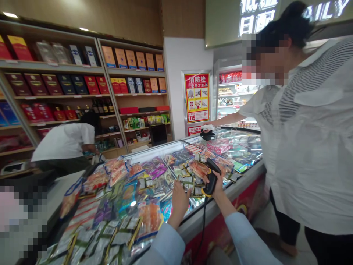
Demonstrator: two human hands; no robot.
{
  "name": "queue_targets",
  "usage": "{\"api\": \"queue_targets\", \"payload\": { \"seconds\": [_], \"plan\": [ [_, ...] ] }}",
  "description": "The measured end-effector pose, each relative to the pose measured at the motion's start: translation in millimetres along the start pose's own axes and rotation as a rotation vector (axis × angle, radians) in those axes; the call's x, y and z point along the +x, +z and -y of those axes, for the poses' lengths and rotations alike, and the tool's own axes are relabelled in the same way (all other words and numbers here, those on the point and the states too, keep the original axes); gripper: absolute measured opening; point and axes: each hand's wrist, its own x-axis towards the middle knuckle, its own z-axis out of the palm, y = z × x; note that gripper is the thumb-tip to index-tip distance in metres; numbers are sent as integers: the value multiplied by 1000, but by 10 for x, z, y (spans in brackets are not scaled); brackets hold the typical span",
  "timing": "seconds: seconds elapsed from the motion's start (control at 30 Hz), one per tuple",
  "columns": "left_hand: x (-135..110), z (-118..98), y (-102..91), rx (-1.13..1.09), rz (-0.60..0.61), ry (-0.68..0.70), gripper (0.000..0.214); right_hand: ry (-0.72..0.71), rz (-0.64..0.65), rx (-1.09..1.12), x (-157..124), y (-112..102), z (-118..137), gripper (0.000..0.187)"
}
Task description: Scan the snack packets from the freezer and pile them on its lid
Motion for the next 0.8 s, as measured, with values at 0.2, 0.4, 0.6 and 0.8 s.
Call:
{"api": "queue_targets", "payload": {
  "seconds": [0.2,0.4,0.6,0.8],
  "plan": [
    [224,46,-21,-95,109,7,70,-4,-31,-6,124,-72,37,24],
    [341,185,-86,-329,201,11,59,18,-39,1,154,-88,80,25],
    [335,216,-94,-380,157,-14,50,5,-48,29,149,-74,89,27],
    [339,261,-124,-360,62,39,34,42,9,27,119,-77,109,26]
  ]
}}
